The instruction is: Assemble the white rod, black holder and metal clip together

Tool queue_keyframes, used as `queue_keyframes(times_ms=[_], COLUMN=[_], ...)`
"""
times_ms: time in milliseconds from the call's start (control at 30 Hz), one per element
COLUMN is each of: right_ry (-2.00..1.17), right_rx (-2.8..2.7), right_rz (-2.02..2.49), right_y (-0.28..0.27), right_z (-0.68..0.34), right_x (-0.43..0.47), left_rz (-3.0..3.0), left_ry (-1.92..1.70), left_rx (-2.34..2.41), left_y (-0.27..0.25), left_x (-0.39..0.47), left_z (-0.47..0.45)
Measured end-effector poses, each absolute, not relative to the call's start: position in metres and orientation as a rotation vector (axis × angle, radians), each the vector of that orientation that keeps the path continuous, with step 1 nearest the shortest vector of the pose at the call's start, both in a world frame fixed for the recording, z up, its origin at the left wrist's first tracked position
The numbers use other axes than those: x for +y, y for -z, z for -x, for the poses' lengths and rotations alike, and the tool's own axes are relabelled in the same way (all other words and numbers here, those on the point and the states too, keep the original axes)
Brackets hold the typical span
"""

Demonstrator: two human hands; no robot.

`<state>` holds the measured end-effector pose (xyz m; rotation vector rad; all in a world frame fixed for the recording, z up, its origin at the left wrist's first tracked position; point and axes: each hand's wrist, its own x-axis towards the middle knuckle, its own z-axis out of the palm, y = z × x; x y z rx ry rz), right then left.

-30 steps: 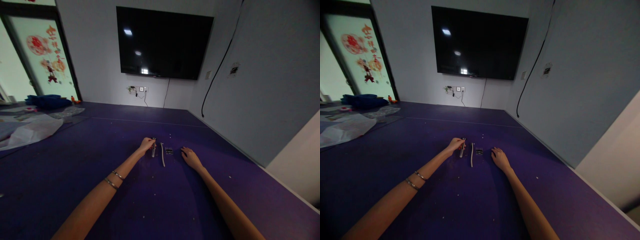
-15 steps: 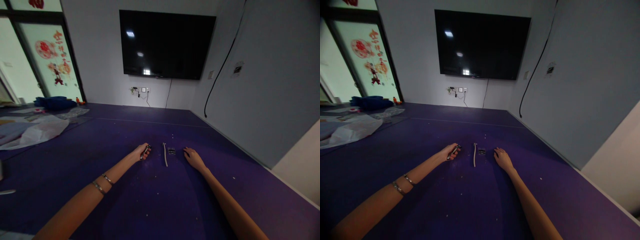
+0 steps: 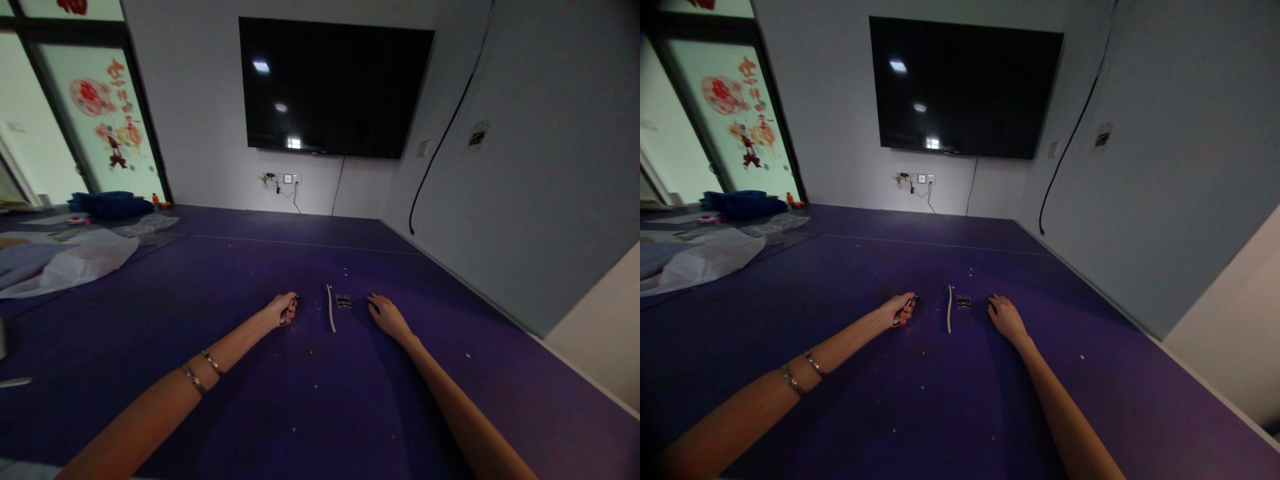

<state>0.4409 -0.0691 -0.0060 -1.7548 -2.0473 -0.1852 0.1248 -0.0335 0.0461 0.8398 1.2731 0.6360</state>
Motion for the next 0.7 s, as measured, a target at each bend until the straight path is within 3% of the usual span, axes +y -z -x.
queue_keyframes(times_ms=[700], right_ry=[0.137], right_rx=[-2.017], right_rz=[1.765], right_y=[0.0038], right_z=[-0.4402], right_x=[-0.0719], left_rz=[-0.935], left_ry=[-0.769], left_rx=[1.104], left_y=[-0.0457], left_x=[-0.0389], left_z=[-0.1190])
